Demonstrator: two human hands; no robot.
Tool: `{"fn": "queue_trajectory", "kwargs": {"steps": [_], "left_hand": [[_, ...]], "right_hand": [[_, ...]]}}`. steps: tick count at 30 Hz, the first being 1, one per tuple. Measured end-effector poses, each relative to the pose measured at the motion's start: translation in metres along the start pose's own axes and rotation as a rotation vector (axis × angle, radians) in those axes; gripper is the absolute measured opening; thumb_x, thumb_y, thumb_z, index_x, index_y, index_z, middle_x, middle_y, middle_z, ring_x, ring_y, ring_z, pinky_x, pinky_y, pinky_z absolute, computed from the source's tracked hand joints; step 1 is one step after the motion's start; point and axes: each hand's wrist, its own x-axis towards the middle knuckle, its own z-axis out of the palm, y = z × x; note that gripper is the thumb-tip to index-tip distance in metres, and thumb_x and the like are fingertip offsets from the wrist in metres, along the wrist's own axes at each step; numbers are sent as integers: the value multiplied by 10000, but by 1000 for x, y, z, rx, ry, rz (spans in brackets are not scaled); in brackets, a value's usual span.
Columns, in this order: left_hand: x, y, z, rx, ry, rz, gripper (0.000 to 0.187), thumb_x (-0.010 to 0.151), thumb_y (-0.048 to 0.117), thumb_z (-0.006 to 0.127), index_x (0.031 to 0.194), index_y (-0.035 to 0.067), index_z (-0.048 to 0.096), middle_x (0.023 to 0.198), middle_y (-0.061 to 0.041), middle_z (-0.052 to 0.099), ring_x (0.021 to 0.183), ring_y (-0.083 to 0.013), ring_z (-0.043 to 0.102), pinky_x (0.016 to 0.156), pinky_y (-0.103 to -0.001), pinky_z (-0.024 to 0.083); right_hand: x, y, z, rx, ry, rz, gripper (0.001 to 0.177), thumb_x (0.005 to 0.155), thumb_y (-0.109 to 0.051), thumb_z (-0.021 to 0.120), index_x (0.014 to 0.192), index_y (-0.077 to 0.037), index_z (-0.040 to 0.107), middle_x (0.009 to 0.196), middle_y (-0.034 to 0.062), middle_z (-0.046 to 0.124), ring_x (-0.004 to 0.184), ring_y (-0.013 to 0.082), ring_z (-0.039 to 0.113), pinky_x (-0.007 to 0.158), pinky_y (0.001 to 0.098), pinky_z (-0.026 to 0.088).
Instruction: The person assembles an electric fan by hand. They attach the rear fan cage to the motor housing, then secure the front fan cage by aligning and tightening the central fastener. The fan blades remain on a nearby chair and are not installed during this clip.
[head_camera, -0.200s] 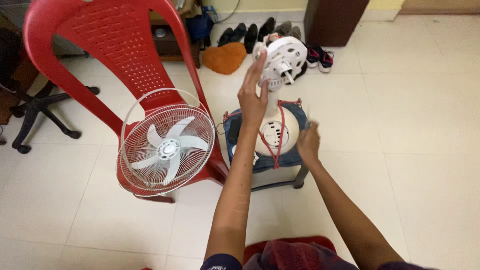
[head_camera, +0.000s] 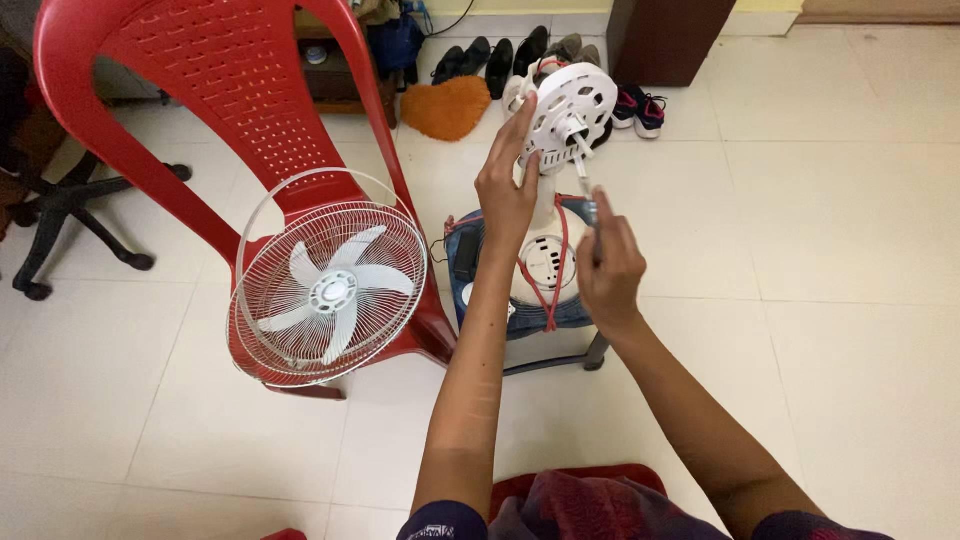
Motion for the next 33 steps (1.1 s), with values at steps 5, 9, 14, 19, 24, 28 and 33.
{"fn": "queue_trajectory", "kwargs": {"steps": [5, 9, 14, 19, 24, 28, 33], "left_hand": [[-1, -1, 1, 12, 21, 6, 640, 963, 27, 677, 1515, 311, 517, 1483, -24, 618, 1368, -268, 626, 1094, -386, 560], [-1, -4, 1, 16, 13, -2, 668, 963, 34, 673, 1520, 353, 491, 1477, -24, 628, 1340, -267, 646, 1042, -371, 585], [-2, -7, 3, 14, 5, 2, 684, 963, 42, 660, 1525, 386, 476, 1455, -11, 648, 1314, -264, 670, 1051, -388, 595], [-6, -16, 7, 45, -2, -3, 662, 1006, 52, 638, 1539, 395, 448, 1474, -13, 629, 1305, -271, 673, 1049, -392, 600], [-4, -15, 5, 51, 10, 29, 652, 1008, 71, 629, 1539, 403, 447, 1470, -7, 634, 1324, -269, 661, 1057, -400, 596], [-2, -13, 4, 49, -4, 27, 663, 999, 58, 628, 1543, 385, 437, 1492, -22, 613, 1338, -283, 642, 1014, -391, 606], [-1, -8, 1, 46, -37, -22, 661, 985, 54, 639, 1539, 369, 462, 1467, -14, 636, 1296, -278, 671, 1005, -392, 604]], "right_hand": [[16, -7, 11, -115, -51, -39, 498, 1044, 34, 611, 1528, -22, 508, 901, 130, 572, 639, 204, 561, 569, 368, 466], [20, -5, 21, -251, -75, -101, 561, 977, 51, 607, 1525, 15, 488, 981, 170, 571, 728, 259, 624, 597, 384, 525], [12, -11, 19, -228, -74, -114, 516, 1006, 60, 596, 1509, -5, 501, 1014, 156, 566, 764, 259, 653, 621, 387, 547], [17, -8, 19, -274, -141, -25, 490, 994, 32, 627, 1474, 19, 529, 955, 166, 560, 671, 281, 606, 547, 401, 511], [22, -17, 15, -262, -85, -89, 490, 989, 43, 614, 1473, 19, 543, 922, 164, 540, 649, 263, 602, 550, 400, 504], [27, -21, 16, -255, -79, -72, 463, 1000, 34, 624, 1456, 21, 544, 934, 153, 557, 652, 260, 617, 542, 395, 502], [29, -24, 11, -260, -107, -39, 472, 973, 24, 637, 1438, 33, 553, 909, 173, 565, 638, 284, 626, 531, 409, 501]]}}
